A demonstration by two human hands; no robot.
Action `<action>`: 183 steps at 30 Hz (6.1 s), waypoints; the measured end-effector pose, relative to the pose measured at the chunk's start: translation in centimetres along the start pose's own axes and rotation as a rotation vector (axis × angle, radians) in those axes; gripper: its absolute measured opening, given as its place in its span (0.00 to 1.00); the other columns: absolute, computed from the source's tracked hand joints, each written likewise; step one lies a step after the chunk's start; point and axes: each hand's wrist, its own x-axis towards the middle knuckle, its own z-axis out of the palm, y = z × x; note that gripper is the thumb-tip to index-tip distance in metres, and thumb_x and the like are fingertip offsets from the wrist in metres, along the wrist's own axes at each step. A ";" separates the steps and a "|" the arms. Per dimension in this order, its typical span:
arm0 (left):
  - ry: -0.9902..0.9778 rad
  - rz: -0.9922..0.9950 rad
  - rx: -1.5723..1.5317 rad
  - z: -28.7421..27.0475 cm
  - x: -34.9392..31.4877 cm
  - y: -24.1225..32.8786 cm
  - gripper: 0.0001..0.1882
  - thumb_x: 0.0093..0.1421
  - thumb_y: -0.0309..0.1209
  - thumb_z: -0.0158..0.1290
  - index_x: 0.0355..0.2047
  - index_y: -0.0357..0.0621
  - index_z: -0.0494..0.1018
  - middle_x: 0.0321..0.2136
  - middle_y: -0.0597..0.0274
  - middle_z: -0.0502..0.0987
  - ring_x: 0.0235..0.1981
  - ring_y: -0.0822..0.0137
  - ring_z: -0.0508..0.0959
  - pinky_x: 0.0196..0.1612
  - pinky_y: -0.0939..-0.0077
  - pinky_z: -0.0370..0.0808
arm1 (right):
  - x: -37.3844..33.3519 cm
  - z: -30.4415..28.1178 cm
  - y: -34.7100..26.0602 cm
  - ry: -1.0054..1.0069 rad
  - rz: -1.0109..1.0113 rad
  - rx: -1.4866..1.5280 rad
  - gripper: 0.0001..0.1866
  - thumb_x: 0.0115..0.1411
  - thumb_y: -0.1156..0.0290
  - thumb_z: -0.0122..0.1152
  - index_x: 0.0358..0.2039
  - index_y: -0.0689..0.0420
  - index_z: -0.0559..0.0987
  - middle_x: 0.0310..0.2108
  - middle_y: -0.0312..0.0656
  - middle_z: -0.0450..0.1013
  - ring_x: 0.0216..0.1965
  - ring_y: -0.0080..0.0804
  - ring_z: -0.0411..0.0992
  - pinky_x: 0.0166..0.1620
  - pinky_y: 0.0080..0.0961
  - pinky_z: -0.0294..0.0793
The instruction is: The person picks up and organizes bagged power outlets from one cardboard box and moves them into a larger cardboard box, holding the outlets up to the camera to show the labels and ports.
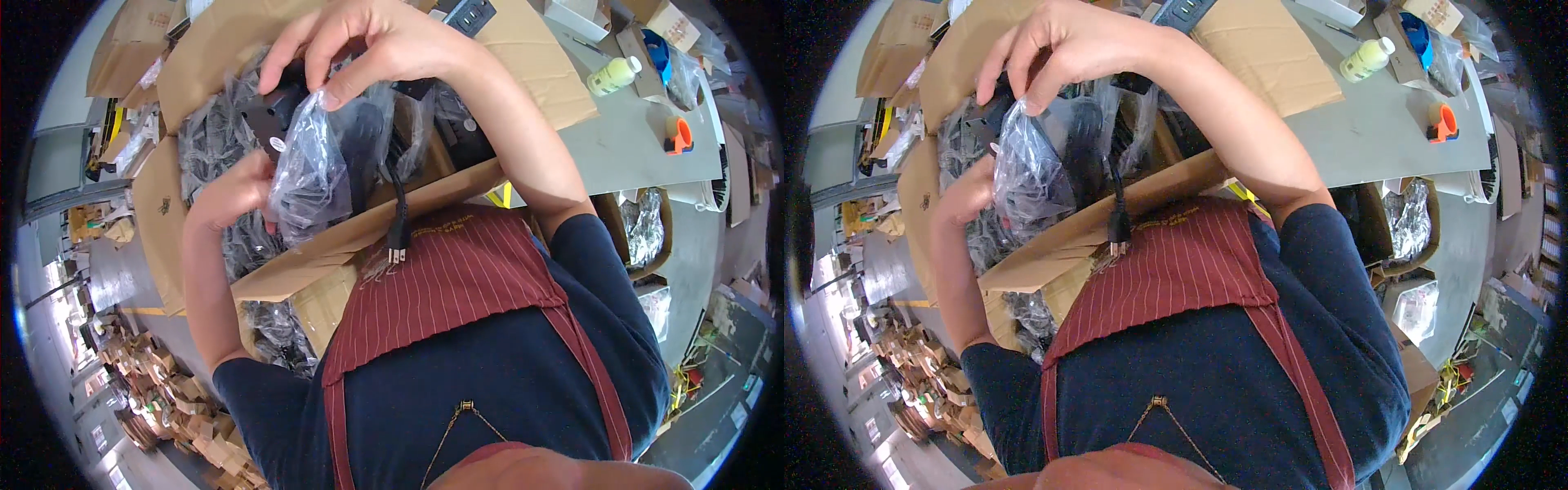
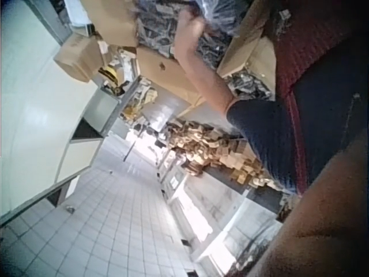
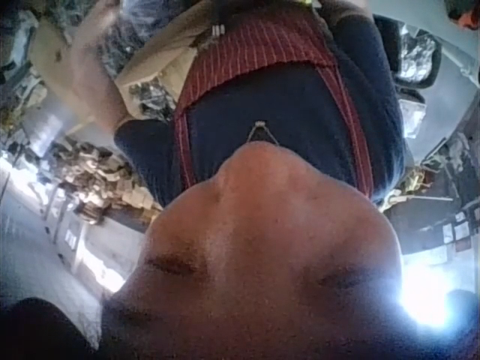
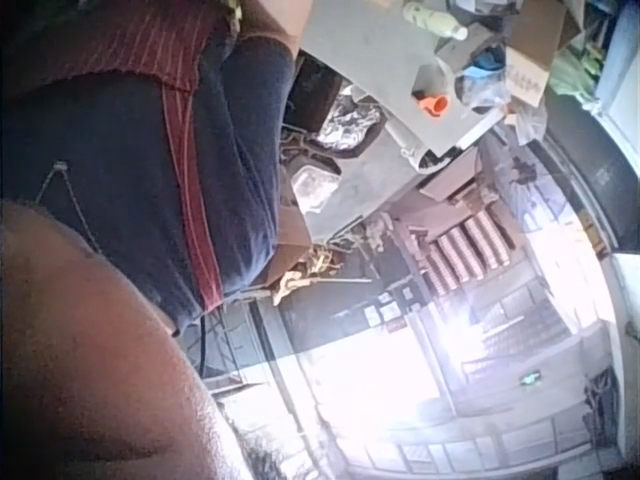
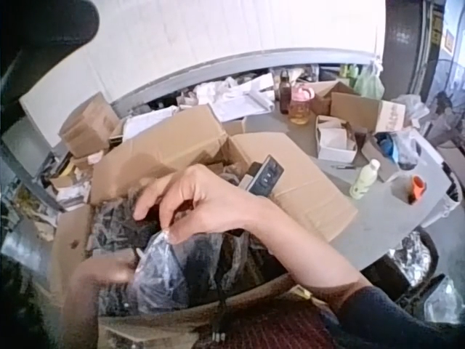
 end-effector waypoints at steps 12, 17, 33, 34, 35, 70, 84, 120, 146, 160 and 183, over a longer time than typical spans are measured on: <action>0.233 0.443 -0.007 3.7 0.5 -1.3 0.23 0.52 0.18 0.54 0.50 0.35 0.69 0.42 0.61 0.76 0.45 0.72 0.73 0.51 0.72 0.71 | 0.1 0.4 0.3 -0.117 -0.047 0.234 0.07 0.38 0.83 0.70 0.22 0.64 0.83 0.44 0.45 0.79 0.49 0.35 0.73 0.54 0.32 0.69; 0.319 0.466 0.049 1.4 1.1 -2.2 0.12 0.50 0.19 0.54 0.38 0.35 0.74 0.28 0.70 0.76 0.28 0.78 0.73 0.32 0.80 0.70 | 0.0 -0.5 -0.4 -0.090 -0.053 0.220 0.08 0.39 0.85 0.69 0.23 0.63 0.84 0.46 0.46 0.79 0.50 0.39 0.73 0.56 0.35 0.68; 0.342 0.737 -0.983 -3.2 -3.5 2.3 0.16 0.64 0.26 0.50 0.52 0.35 0.70 0.38 0.60 0.75 0.38 0.67 0.75 0.39 0.75 0.72 | 0.0 0.7 -0.7 0.045 0.253 0.097 0.05 0.50 0.82 0.67 0.30 0.63 0.82 0.40 0.43 0.78 0.39 0.23 0.73 0.42 0.19 0.70; -0.003 0.839 -1.022 -3.9 -3.6 1.6 0.18 0.65 0.27 0.48 0.55 0.35 0.69 0.41 0.58 0.75 0.42 0.67 0.74 0.41 0.76 0.72 | 0.1 0.9 -0.3 0.034 0.279 0.120 0.06 0.50 0.82 0.67 0.31 0.63 0.82 0.40 0.42 0.78 0.39 0.23 0.73 0.41 0.19 0.70; -0.022 0.824 -1.026 -4.1 -3.8 1.0 0.20 0.67 0.28 0.44 0.57 0.32 0.65 0.49 0.49 0.74 0.49 0.60 0.74 0.48 0.68 0.72 | 0.2 1.4 0.3 0.047 0.116 0.055 0.06 0.53 0.78 0.64 0.32 0.64 0.80 0.31 0.43 0.77 0.32 0.24 0.73 0.36 0.21 0.70; 1.174 0.331 0.713 5.6 -5.0 -12.1 0.16 0.57 0.23 0.51 0.45 0.46 0.78 0.49 0.61 0.78 0.57 0.56 0.72 0.58 0.60 0.68 | 0.4 2.8 -2.4 0.034 0.413 0.259 0.17 0.50 0.62 0.58 0.11 0.57 0.70 0.18 0.46 0.69 0.18 0.25 0.66 0.24 0.21 0.61; 1.054 0.042 0.818 8.1 -6.6 -11.6 0.21 0.53 0.19 0.47 0.46 0.46 0.78 0.52 0.64 0.77 0.61 0.56 0.68 0.60 0.60 0.68 | 0.5 3.1 -1.4 -0.064 0.443 0.287 0.15 0.48 0.62 0.63 0.13 0.58 0.76 0.19 0.46 0.73 0.13 0.20 0.62 0.19 0.19 0.58; 1.119 0.604 0.588 12.6 -3.7 -9.0 0.11 0.45 0.22 0.56 0.32 0.38 0.76 0.35 0.52 0.79 0.37 0.53 0.81 0.41 0.63 0.79 | 1.1 3.7 -0.5 -0.204 0.550 0.282 0.12 0.46 0.63 0.64 0.16 0.58 0.79 0.21 0.46 0.77 0.16 0.21 0.66 0.22 0.19 0.61; 1.309 -0.276 0.783 1.1 -4.5 -15.6 0.27 0.59 0.32 0.55 0.59 0.54 0.66 0.41 0.47 0.77 0.39 0.44 0.79 0.41 0.55 0.77 | 1.5 4.7 -1.1 -0.291 0.659 0.112 0.11 0.47 0.64 0.65 0.23 0.60 0.79 0.27 0.38 0.77 0.20 0.18 0.67 0.23 0.16 0.60; 1.499 -0.175 0.463 -0.9 -5.8 -15.5 0.19 0.53 0.41 0.59 0.41 0.46 0.71 0.33 0.51 0.79 0.35 0.47 0.80 0.39 0.57 0.74 | 2.0 5.6 -2.1 -0.121 0.868 0.124 0.36 0.44 0.63 0.67 0.54 0.62 0.70 0.36 0.45 0.76 0.17 0.11 0.64 0.23 0.09 0.60; 1.783 0.483 -0.368 -2.1 -6.3 -17.3 0.09 0.56 0.23 0.60 0.26 0.41 0.68 0.24 0.72 0.67 0.26 0.80 0.65 0.31 0.83 0.63 | 1.7 5.6 -1.9 -0.096 0.878 0.174 0.38 0.51 0.74 0.64 0.63 0.56 0.60 0.44 0.44 0.73 0.17 0.09 0.61 0.21 0.08 0.59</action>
